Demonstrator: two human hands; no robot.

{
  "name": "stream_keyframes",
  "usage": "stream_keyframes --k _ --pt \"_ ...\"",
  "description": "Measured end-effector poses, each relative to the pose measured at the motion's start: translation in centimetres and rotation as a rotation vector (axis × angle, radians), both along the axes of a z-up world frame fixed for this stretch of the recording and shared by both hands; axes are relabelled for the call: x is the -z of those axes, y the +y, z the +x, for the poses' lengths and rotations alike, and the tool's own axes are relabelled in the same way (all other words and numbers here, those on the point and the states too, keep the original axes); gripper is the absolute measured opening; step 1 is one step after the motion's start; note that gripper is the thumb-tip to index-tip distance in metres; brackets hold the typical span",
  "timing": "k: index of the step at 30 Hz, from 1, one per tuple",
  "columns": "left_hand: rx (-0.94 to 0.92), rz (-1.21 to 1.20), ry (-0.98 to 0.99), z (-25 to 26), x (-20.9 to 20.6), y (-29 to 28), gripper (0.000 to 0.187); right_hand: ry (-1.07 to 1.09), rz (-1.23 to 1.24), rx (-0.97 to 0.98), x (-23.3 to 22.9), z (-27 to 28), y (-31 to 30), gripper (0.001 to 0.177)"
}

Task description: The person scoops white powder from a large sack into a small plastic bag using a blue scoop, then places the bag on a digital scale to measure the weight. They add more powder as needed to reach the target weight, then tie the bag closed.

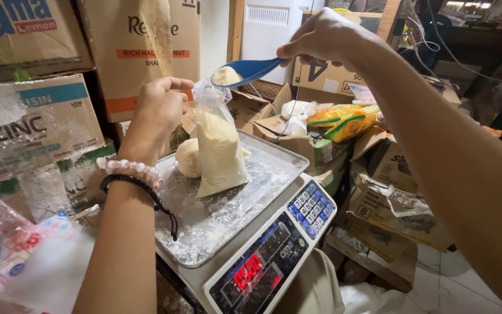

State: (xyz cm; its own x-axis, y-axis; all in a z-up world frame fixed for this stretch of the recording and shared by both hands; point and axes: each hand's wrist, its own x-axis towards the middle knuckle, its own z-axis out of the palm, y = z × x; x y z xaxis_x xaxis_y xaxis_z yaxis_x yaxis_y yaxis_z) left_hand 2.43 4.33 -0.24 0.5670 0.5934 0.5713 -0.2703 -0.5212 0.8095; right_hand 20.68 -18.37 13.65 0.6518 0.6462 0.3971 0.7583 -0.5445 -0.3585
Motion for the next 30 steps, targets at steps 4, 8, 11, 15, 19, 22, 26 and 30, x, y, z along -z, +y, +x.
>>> stream_keyframes --k 4,8,11,15,19,22,26,30 --pt "0.014 -0.027 -0.011 0.3 0.1 0.2 0.032 0.016 -0.008 0.012 0.1 0.1 0.0 0.021" --pt "-0.017 0.025 0.002 0.0 0.1 -0.1 0.033 0.004 -0.01 0.025 0.1 0.1 -0.1 0.022" --pt "0.001 -0.047 -0.002 -0.4 -0.1 -0.6 0.035 -0.007 -0.008 0.035 0.1 0.3 -0.3 0.022" --pt "0.019 -0.094 0.03 -0.7 -0.3 -1.2 0.037 -0.006 -0.017 0.031 0.1 0.5 -0.4 0.024" --pt "0.032 -0.094 0.039 -0.9 -0.2 -1.4 0.037 -0.002 -0.001 0.037 0.4 0.7 -0.4 0.025" --pt "0.053 -0.064 0.006 -0.9 -0.1 -1.2 0.037 -0.005 -0.012 0.065 0.4 0.8 -0.2 0.026" --pt "0.057 -0.097 0.036 -0.8 0.1 -1.0 0.034 -0.003 -0.006 0.055 0.3 0.9 -0.2 0.026" --pt "0.032 -0.085 0.042 -0.8 0.1 -0.9 0.039 0.001 0.003 0.034 0.4 0.9 -0.1 0.025"
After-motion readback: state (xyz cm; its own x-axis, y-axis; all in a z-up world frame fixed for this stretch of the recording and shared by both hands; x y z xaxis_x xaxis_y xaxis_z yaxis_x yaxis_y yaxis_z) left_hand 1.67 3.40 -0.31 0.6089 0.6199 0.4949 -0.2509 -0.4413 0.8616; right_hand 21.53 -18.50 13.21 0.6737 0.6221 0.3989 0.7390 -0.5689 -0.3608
